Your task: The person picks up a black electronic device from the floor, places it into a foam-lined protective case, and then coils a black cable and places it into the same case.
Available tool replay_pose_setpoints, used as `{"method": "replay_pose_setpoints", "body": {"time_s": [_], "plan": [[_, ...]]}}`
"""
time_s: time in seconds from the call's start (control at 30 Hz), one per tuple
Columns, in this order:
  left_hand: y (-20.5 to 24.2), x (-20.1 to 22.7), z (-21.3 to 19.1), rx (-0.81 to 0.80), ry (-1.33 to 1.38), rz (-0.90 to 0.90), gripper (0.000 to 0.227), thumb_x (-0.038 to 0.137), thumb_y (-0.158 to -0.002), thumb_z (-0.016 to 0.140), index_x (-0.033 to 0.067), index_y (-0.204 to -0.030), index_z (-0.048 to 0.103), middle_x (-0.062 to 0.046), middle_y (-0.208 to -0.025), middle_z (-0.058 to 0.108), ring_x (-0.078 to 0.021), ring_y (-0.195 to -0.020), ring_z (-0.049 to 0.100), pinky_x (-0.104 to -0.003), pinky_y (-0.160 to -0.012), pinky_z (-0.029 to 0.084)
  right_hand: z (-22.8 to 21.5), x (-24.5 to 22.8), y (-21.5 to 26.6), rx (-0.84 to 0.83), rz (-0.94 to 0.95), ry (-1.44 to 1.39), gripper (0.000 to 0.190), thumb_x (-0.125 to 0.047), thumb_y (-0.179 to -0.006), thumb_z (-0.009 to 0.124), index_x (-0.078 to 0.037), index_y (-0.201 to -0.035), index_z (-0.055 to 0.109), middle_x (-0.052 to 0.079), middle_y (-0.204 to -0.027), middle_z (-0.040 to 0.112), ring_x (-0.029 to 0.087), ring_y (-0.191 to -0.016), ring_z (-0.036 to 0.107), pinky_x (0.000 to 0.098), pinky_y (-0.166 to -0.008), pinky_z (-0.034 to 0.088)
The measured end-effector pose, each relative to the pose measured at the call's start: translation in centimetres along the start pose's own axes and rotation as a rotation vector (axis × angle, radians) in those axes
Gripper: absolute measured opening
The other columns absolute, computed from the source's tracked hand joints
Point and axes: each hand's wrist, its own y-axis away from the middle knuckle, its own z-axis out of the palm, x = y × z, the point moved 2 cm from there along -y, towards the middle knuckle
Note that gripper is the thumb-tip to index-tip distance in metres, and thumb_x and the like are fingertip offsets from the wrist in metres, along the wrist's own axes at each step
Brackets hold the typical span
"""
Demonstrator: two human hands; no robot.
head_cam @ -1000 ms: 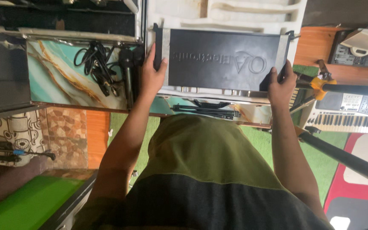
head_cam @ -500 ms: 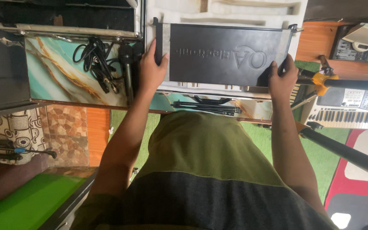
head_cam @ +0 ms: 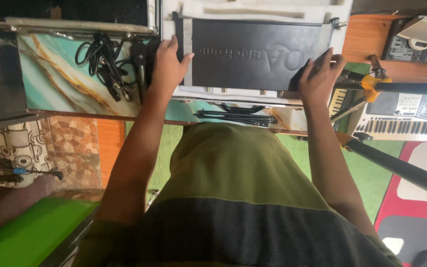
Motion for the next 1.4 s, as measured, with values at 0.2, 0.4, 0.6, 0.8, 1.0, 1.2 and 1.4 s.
{"method": "replay_pose_setpoints", "body": {"time_s": [0.2, 0.4, 0.6, 0.8, 1.0, 1.2, 1.4], "plan": [[0.0, 1.9, -0.3, -0.09, -0.121, -0.13, 0.077, 0.031, -0.091, 0.081, -0.0034, -0.149, 0.043, -0.025, -0.138, 0.045, -0.0423, -0.123, 0.055, -0.049, -0.102, 0.049, -1.3, -3.1, -0.8, -0.085, 0.053, 0.164, 0.077, -0.026, -0.104, 0.066, 0.01, -0.161, 0.029, 0.033, -0.17, 0.016, 0.052, -0.15, 0.029, 0.0563, -0.126, 0.024], [-2.0, 3.3, 1.7, 0.037, -0.36, 0.127, 0.079, 0.048, -0.106, 0.069, 0.011, -0.164, 0.031, -0.026, -0.166, 0.019, -0.0468, -0.152, 0.02, -0.061, -0.121, 0.023, -2.3, -5.5, -4.6, -0.209, 0.003, 0.147, 0.098, -0.051, -0.108, 0.067, 0.002, -0.17, 0.013, 0.031, -0.173, 0.006, 0.051, -0.161, 0.004, 0.057, -0.133, 0.009], [-3.5, 2.0, 4.5, -0.1, -0.408, 0.103, 0.073, 0.053, -0.113, 0.059, 0.0207, -0.17, 0.026, -0.019, -0.173, 0.008, -0.0436, -0.16, 0.01, -0.059, -0.129, 0.012, -2.2, -7.4, -5.4, -0.357, 0.055, 0.198, 0.098, -0.063, -0.107, 0.051, 0.002, -0.168, 0.011, 0.027, -0.174, 0.006, 0.046, -0.161, -0.001, 0.0559, -0.132, 0.002], [-3.3, 2.4, 4.6, -0.067, -0.45, 0.117, 0.074, 0.052, -0.113, 0.057, 0.0188, -0.171, 0.025, -0.021, -0.173, 0.009, -0.0452, -0.159, 0.01, -0.06, -0.128, 0.011, -2.0, -7.8, -5.7, -0.448, 0.097, 0.226, 0.097, -0.064, -0.106, 0.04, 0.004, -0.166, 0.007, 0.029, -0.173, 0.002, 0.041, -0.161, -0.005, 0.0554, -0.13, -0.004], [-2.9, 3.9, 4.1, -0.07, -0.469, 0.031, 0.073, 0.054, -0.11, 0.057, 0.0226, -0.169, 0.026, -0.021, -0.171, 0.009, -0.0484, -0.157, 0.008, -0.06, -0.128, 0.01, -2.2, -8.1, -5.7, -0.475, 0.109, 0.242, 0.097, -0.063, -0.105, 0.037, 0.005, -0.166, 0.005, 0.029, -0.173, 0.002, 0.041, -0.161, -0.005, 0.0551, -0.13, -0.005], [-3.3, 4.2, 3.9, -0.097, -0.471, 0.002, 0.072, 0.054, -0.109, 0.057, 0.0241, -0.168, 0.027, -0.021, -0.171, 0.011, -0.0459, -0.157, 0.01, -0.059, -0.127, 0.01, -2.3, -8.1, -5.8, -0.478, 0.095, 0.24, 0.095, -0.063, -0.107, 0.037, 0.005, -0.166, 0.006, 0.03, -0.173, 0.003, 0.041, -0.161, -0.004, 0.0556, -0.13, -0.005], [-3.2, 4.2, 4.1, -0.083, -0.454, -0.011, 0.073, 0.055, -0.108, 0.057, 0.0233, -0.168, 0.029, -0.021, -0.172, 0.013, -0.0444, -0.158, 0.013, -0.058, -0.128, 0.011, -2.2, -7.9, -5.8, -0.467, 0.089, 0.235, 0.096, -0.062, -0.106, 0.039, 0.006, -0.166, 0.007, 0.03, -0.173, 0.004, 0.042, -0.162, -0.003, 0.056, -0.13, -0.004]]}}
